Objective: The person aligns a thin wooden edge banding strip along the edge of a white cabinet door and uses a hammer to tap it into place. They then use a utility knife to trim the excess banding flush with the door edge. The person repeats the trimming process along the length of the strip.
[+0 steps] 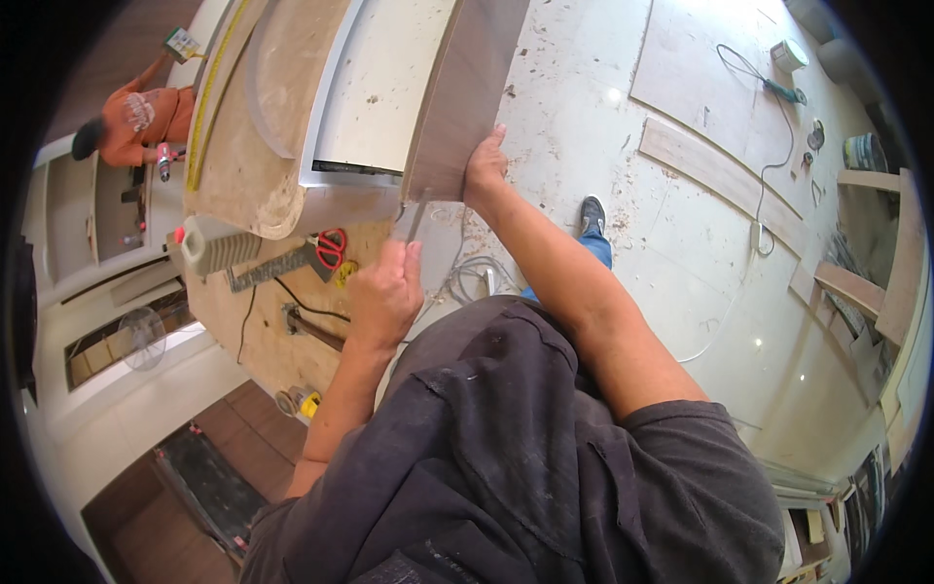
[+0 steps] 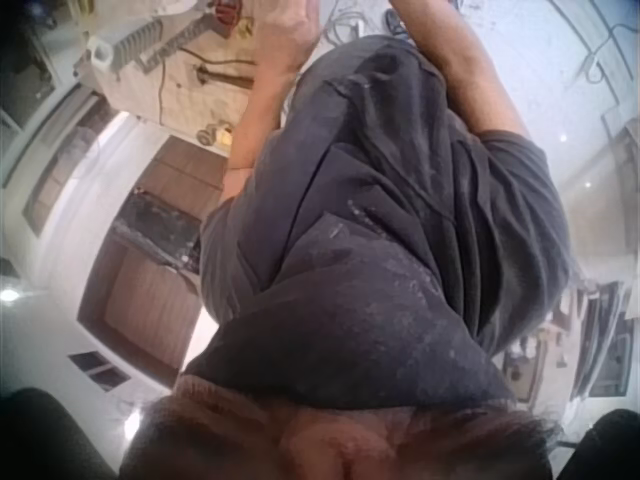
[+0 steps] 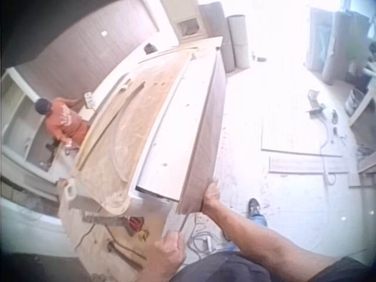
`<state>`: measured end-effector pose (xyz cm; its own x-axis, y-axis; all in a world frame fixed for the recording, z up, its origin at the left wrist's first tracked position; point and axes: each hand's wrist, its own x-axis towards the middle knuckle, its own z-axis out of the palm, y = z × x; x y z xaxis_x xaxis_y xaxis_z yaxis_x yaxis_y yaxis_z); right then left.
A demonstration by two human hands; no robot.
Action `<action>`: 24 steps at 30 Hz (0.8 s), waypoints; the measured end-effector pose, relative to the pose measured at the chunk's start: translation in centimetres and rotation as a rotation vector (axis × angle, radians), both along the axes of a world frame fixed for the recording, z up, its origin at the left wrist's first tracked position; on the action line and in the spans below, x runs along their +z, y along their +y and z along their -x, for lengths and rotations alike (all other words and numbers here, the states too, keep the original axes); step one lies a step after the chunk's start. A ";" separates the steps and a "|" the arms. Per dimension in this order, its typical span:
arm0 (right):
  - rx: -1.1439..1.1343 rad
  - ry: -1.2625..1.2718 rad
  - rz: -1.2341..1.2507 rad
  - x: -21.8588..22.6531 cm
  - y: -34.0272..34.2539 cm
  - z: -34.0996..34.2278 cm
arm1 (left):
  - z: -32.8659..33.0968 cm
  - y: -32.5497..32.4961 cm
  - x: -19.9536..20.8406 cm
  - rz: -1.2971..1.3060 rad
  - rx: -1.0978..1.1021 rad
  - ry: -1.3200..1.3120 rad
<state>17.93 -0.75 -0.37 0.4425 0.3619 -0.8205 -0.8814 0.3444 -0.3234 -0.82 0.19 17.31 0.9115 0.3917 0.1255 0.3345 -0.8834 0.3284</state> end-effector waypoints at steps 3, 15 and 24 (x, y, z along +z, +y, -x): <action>0.007 -0.001 0.012 -0.7 0.2 0.0 | 0.3 -0.2 -0.1 0.004 0.053 -0.011; 0.010 0.006 0.015 -1.2 0.3 -0.3 | -0.1 -0.1 0.2 -0.031 0.028 -0.043; 0.006 -0.005 -0.017 0.1 0.0 0.0 | -0.5 -0.2 0.5 -0.011 0.025 -0.082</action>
<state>17.90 -0.71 -0.28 0.4445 0.3781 -0.8121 -0.8818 0.3443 -0.3223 -0.33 0.01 17.83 0.8881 0.4121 0.2035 0.3284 -0.8788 0.3462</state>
